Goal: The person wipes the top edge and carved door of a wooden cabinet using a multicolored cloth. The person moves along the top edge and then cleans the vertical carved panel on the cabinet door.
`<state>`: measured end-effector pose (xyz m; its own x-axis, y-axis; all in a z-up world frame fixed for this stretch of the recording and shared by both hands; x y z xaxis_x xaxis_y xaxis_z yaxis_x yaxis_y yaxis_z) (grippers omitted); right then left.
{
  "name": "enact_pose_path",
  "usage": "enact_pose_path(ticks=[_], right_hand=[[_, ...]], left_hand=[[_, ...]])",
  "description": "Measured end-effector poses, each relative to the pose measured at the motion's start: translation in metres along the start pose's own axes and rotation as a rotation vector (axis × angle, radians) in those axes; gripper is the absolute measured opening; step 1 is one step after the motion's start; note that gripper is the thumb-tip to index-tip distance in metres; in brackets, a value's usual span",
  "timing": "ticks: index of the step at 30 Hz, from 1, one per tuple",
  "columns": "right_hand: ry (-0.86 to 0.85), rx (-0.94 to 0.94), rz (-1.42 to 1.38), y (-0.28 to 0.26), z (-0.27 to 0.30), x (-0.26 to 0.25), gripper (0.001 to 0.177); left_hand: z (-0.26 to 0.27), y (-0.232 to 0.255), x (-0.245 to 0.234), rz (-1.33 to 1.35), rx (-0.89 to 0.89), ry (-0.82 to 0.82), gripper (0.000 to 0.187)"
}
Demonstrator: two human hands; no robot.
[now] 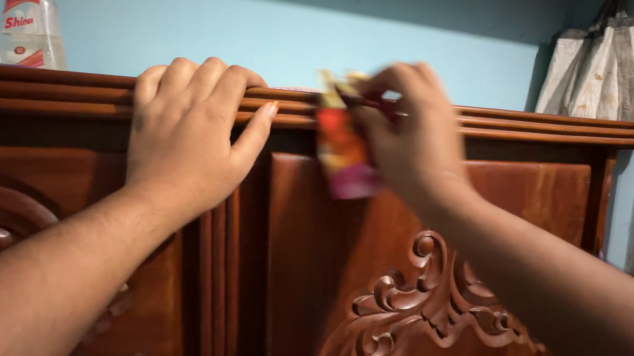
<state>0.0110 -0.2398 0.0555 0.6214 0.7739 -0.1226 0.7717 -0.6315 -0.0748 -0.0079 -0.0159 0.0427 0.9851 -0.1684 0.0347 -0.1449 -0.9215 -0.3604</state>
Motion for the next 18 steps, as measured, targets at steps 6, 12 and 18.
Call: enact_pose_path(ticks=[6,12,18], right_hand=[[0.156,0.291,0.15,0.063,0.01,-0.048,0.013],[-0.011,-0.078,0.14,0.009,0.005,-0.007,0.014],[-0.113,0.021,-0.001,0.012,0.0,-0.011,0.016]], left_hand=[[-0.002,0.003,0.003,-0.055,-0.007,0.018,0.03],[-0.001,0.003,0.0,-0.057,-0.002,0.03,0.031],[-0.001,0.002,0.001,-0.043,-0.009,0.014,0.031]])
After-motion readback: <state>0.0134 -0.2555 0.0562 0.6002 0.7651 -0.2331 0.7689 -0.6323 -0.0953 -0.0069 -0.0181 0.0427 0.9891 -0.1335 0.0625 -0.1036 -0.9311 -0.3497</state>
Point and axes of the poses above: each hand's wrist, its own z-axis away from the middle knuckle, its own x-axis out of the palm, y = z × x, the point moved 5 cm from there along -z, towards the middle knuckle, and after that the axes turned 3 degrees about -z, right-handed, at the moved point
